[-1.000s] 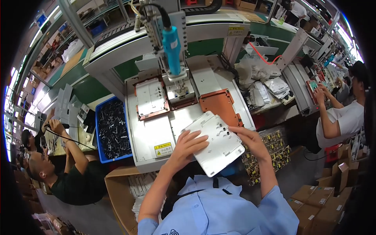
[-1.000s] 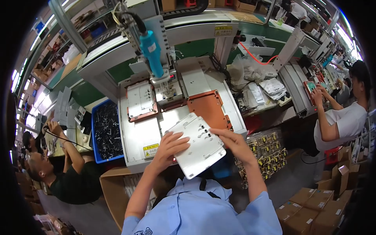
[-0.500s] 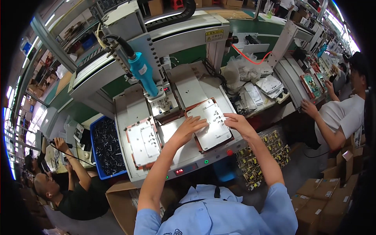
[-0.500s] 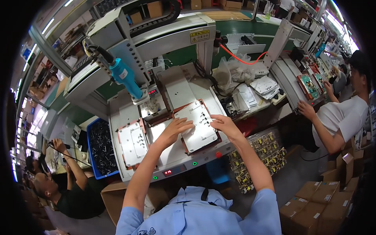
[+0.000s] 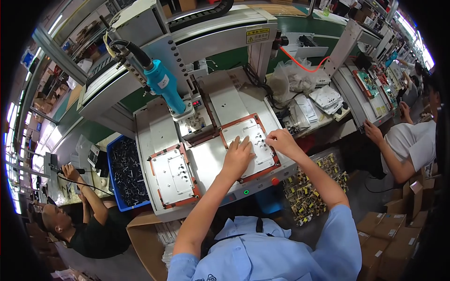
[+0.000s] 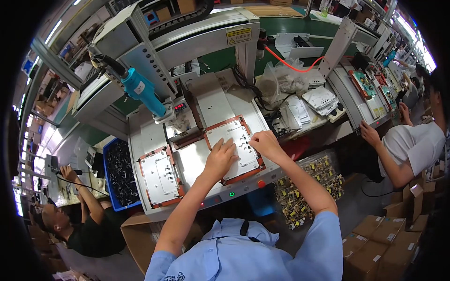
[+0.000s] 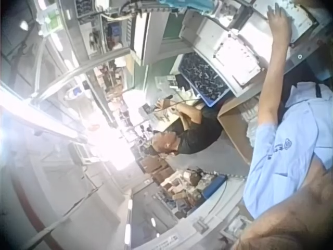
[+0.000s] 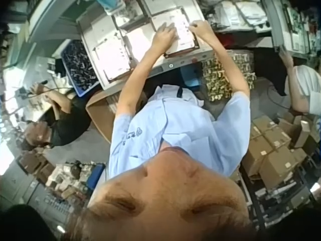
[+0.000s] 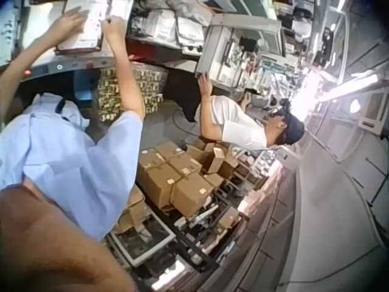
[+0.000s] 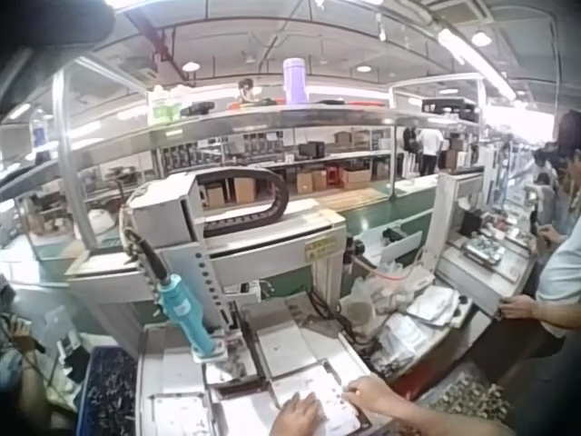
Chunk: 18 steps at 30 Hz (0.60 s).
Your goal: Assembling electronic components into plastic frames using a factory production press.
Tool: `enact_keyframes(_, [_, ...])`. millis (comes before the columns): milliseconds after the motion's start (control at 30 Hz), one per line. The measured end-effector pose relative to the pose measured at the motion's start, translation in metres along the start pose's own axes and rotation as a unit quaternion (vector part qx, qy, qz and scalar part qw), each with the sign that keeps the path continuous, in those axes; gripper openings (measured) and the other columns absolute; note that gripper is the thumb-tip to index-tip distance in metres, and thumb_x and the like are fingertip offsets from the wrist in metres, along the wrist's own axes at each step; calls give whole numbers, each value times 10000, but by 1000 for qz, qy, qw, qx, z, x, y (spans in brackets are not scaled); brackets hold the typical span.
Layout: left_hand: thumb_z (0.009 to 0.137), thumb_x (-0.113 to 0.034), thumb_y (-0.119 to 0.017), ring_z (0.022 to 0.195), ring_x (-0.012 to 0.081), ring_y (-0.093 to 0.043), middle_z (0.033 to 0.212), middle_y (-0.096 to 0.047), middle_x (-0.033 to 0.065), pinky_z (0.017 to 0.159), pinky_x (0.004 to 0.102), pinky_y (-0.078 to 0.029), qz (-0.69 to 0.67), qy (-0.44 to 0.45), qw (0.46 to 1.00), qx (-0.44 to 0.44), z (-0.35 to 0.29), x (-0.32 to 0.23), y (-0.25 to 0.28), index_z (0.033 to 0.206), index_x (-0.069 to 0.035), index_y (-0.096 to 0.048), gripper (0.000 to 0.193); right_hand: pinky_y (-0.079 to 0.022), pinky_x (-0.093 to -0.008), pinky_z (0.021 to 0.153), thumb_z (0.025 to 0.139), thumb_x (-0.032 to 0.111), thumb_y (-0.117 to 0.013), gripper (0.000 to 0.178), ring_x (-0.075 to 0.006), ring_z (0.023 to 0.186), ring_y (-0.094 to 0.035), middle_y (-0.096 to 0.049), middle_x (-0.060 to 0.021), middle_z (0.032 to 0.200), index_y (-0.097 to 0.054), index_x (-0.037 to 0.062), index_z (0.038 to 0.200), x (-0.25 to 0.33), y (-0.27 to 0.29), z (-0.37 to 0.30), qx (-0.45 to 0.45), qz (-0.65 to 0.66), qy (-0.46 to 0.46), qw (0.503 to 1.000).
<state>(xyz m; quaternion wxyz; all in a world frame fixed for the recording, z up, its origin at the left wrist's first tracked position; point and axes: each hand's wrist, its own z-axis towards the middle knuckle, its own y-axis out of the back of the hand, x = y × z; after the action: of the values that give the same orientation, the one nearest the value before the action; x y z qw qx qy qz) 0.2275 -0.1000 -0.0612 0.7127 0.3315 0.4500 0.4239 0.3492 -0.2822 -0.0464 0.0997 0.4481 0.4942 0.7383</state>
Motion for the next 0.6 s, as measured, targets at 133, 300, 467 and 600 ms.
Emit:
enact_keyframes(133, [733, -223, -735, 1170, 391, -486, 1246, -553, 135, 972, 447, -420, 33, 12, 999, 26, 1, -6, 3, 1093, -12, -573, 448, -487, -322, 645, 782, 250, -658, 257, -238, 696, -626, -654, -134, 778, -678, -6, 801, -11, 6, 11, 100, 133, -90, 982])
enact_keyframes(300, [730, -248, -740, 1201, 391, -463, 1261, -542, 139, 986, 458, -405, 25, 21, 999, 32, -2, -5, 4, 1124, -8, -563, 494, -478, -322, 670, 842, 291, -640, 318, -238, 688, -617, -678, -99, 856, -667, 11, 991, -11, 12, 45, 27, 108, -55, 992])
enact_keyframes(467, [747, -265, -726, 1230, 391, -432, 1292, -522, 140, 999, 463, -391, 29, 19, 999, 20, -7, -7, 0, 1167, -8, -543, 525, -466, -266, 623, 918, 197, -566, 327, -125, 661, -578, -659, -56, 848, -605, 52, 1209, -19, -15, 72, 47, 281, 24, 958])
enact_keyframes(600, [778, -262, -698, 1251, 388, -410, 1308, -502, 145, 1029, 479, -358, -6, 23, 1000, 18, -6, -4, 2, 1201, -3, -510, 530, -402, -181, 519, 915, 156, -584, 287, -39, 530, -500, -634, -22, 824, -626, 27, 1168, -22, -29, 76, 94, 436, -72, 892])
